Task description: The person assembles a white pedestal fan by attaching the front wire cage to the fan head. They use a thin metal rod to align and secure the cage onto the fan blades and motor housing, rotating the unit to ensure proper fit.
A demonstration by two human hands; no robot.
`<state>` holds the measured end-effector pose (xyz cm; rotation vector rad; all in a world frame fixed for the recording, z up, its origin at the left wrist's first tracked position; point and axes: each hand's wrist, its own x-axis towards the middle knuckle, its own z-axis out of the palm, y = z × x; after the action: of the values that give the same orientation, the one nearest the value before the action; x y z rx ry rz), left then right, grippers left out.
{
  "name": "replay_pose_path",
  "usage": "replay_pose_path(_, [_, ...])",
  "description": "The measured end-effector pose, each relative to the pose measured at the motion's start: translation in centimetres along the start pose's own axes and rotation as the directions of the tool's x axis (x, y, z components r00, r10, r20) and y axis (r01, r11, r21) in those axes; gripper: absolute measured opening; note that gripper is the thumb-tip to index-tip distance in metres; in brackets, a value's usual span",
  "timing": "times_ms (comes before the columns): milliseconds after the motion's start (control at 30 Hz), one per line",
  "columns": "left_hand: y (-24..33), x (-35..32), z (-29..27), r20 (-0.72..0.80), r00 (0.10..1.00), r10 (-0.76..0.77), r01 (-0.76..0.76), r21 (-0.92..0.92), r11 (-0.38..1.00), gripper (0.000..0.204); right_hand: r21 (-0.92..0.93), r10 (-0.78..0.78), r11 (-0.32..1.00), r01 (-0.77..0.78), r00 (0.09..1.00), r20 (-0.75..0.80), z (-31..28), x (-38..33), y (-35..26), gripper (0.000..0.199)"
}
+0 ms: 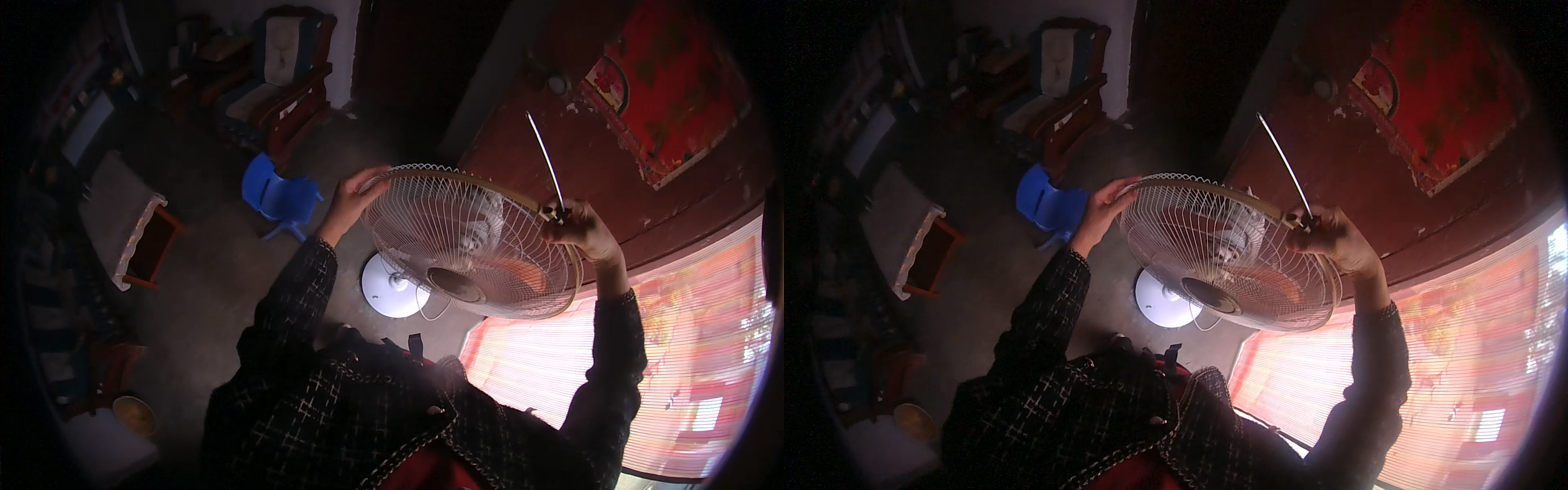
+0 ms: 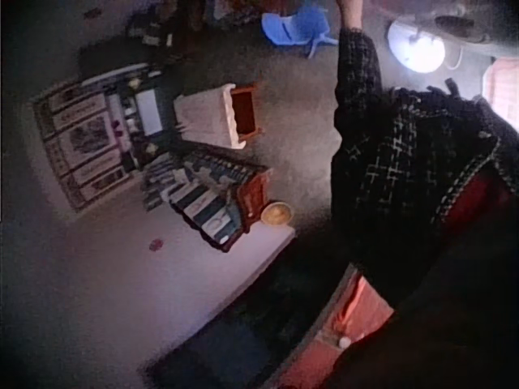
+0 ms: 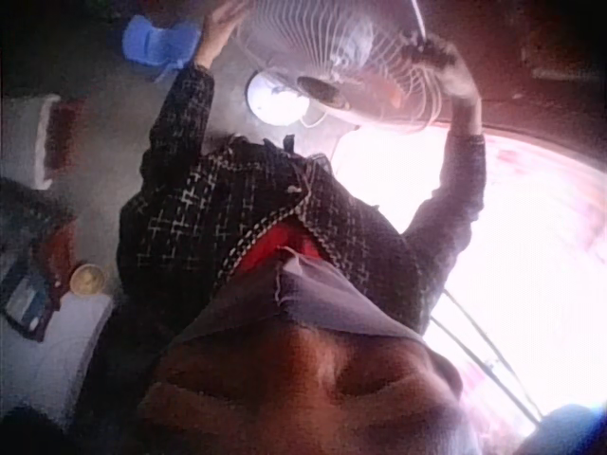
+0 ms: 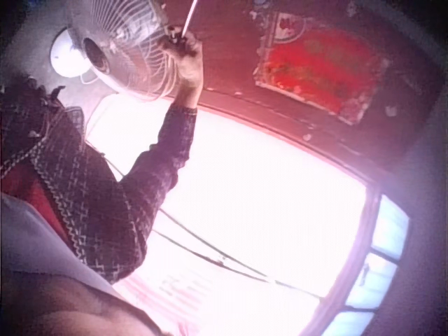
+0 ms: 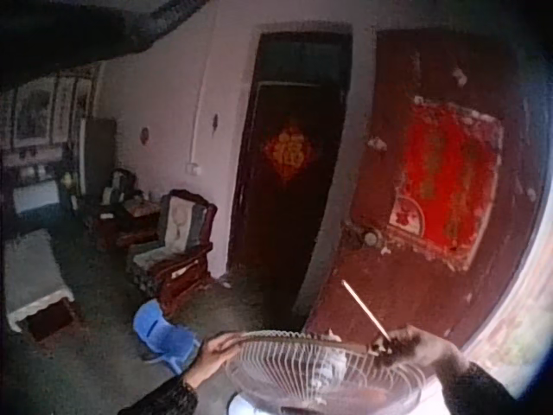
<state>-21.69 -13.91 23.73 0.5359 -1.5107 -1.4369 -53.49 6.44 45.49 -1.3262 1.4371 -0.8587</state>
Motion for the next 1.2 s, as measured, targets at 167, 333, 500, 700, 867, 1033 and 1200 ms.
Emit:
replay_pose_path(167, [-0.6, -0.2, 0.2, -0.027, 0.996, 0.087, -0.087, 0.007, 0.996, 0.034, -0.027, 0.032, 0.999, -0.032, 0.999, 0.006, -0.2, 0.2, -0.4, 0.038])
replay_pose_path(333, [2.0, -0.5, 1.8, -0.053, 0.955, 0.293, -0.262, 0.317, 0.912, 0.032, -0.091, -0.009, 0.996, 0.012, 0.999, 0.038, -0.2, 0.0, 0.2, 0.037])
replay_pose_path(500, [8.2, 0.2, 4.1, 0.206, 0.851, 0.483, -0.522, 0.425, 0.739, 0.036, -0.196, -0.093, 0.975, 0.109, 0.992, 0.089, -0.3, 0.6, 0.4, 0.038])
replay_pose_path(700, [15.4, 3.4, 11.8, 0.656, 0.662, 0.362, -0.713, 0.404, 0.572, 0.030, -0.324, -0.142, 0.932, 0.163, 0.986, 0.088, 0.3, 0.5, -0.5, 0.040])
replay_pose_path(867, [17.1, 5.9, 14.2, 0.734, 0.676, 0.068, -0.584, 0.477, 0.656, 0.020, -0.272, -0.200, 0.938, 0.216, 0.976, 0.086, 0.3, 0.1, 0.2, 0.037])
replay_pose_path(1033, [17.3, 5.5, 15.0, 0.759, 0.647, 0.075, -0.665, 0.513, 0.543, 0.017, -0.323, -0.186, 0.922, 0.212, 0.976, 0.110, 0.4, 0.4, 0.4, 0.041])
replay_pose_path(1200, [16.8, 5.8, 15.2, 0.751, 0.649, 0.122, -0.660, 0.475, 0.582, 0.012, -0.337, -0.182, 0.920, 0.200, 0.980, 0.086, 0.2, 0.1, 0.6, 0.045])
